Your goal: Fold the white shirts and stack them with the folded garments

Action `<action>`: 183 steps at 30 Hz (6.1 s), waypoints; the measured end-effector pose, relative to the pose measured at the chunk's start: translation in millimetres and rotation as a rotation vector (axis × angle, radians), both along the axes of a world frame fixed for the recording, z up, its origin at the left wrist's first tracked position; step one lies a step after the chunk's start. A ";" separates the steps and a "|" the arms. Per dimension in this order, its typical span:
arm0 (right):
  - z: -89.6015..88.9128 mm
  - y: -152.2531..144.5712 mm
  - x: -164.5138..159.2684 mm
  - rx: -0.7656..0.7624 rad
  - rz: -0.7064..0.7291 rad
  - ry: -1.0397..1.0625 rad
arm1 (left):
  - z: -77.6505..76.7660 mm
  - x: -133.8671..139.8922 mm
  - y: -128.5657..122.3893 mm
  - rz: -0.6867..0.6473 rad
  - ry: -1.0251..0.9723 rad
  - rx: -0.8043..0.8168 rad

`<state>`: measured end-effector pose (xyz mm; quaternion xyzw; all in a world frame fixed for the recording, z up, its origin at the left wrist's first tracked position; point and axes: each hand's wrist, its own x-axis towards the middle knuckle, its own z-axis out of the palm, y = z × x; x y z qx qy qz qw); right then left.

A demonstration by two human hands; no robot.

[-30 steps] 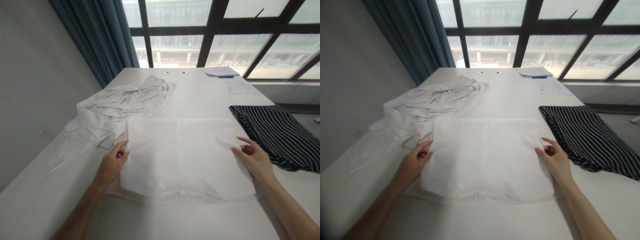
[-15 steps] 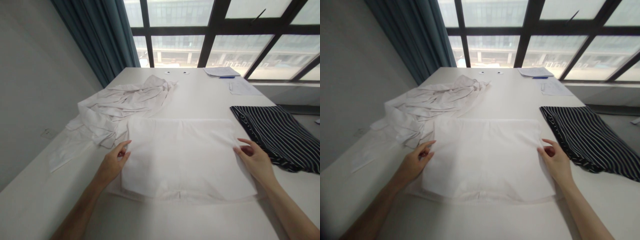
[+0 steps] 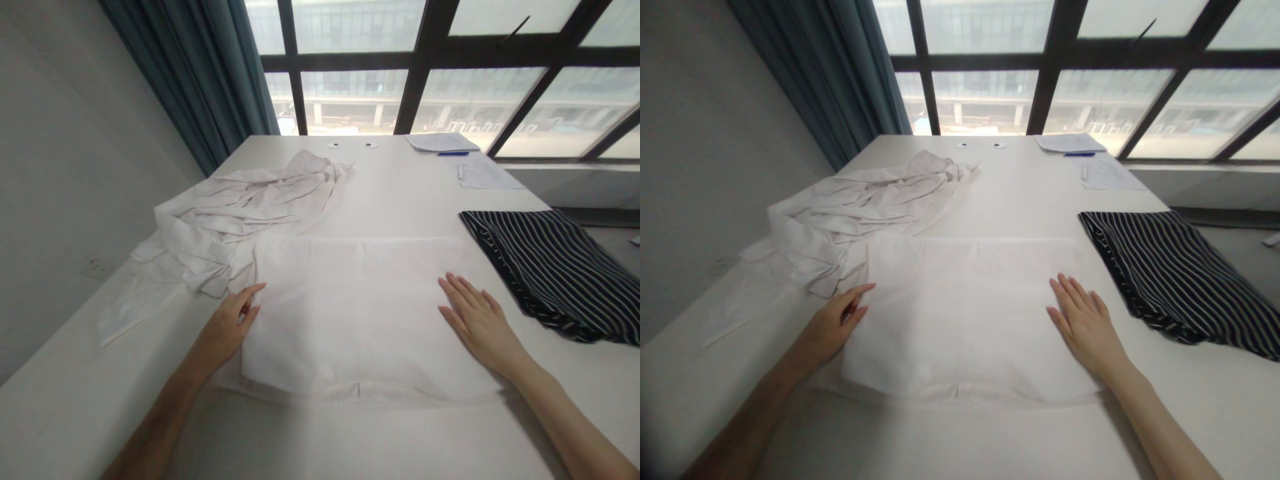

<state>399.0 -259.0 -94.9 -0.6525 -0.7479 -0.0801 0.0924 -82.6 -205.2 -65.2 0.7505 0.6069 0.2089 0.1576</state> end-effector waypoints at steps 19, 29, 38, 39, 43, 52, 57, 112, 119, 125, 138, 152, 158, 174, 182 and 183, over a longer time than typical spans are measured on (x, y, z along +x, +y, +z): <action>11.4 -15.2 -62.4 -0.045 0.302 0.118 | -6.2 64.3 -31.5 -0.417 0.337 0.264; 2.6 -19.6 -20.7 0.011 0.031 0.042 | -11.4 56.2 -37.9 -0.439 0.468 0.242; 14.9 8.6 -28.6 0.059 0.153 0.046 | 17.2 71.6 8.4 -0.409 0.330 0.208; 20.7 18.3 -38.1 0.033 0.227 0.063 | 21.9 80.5 20.2 -0.424 0.334 0.212; 40.5 66.2 -84.4 -0.029 0.383 0.120 | 29.0 131.9 60.8 -0.425 0.380 0.191; 13.7 130.2 -117.1 -0.075 0.272 0.177 | -10.4 184.4 84.8 -0.324 0.391 0.196; 10.0 127.5 -113.2 -0.081 0.270 0.184 | -13.5 179.9 84.6 -0.341 0.366 0.184; 26.8 89.7 -85.6 -0.349 0.496 0.223 | 2.8 137.5 74.3 -0.707 0.338 -0.077; 31.8 83.6 -88.6 -0.466 0.455 0.126 | -3.2 134.4 74.6 -0.715 0.349 -0.058; 29.8 68.3 -88.7 -0.399 0.521 0.083 | -7.3 133.5 71.2 -0.718 0.390 0.006; 55.7 -4.3 -82.4 -0.581 0.837 0.282 | -17.3 133.9 66.2 -0.669 0.351 0.171; 49.4 21.4 -143.0 -0.543 0.898 0.298 | -13.1 131.7 74.9 -0.670 0.229 0.075; 55.2 7.2 -140.0 -0.655 1.011 0.333 | -11.3 133.3 69.0 -0.658 0.322 0.120; 15.8 99.3 -92.0 -0.088 0.312 0.299 | -13.4 134.9 62.2 -0.662 0.363 0.188; 11.0 109.0 -95.9 -0.132 0.216 0.109 | -7.2 136.2 60.8 -0.677 0.387 0.150; 11.7 111.9 -96.5 -0.132 0.202 0.104 | -6.7 136.2 60.9 -0.678 0.388 0.147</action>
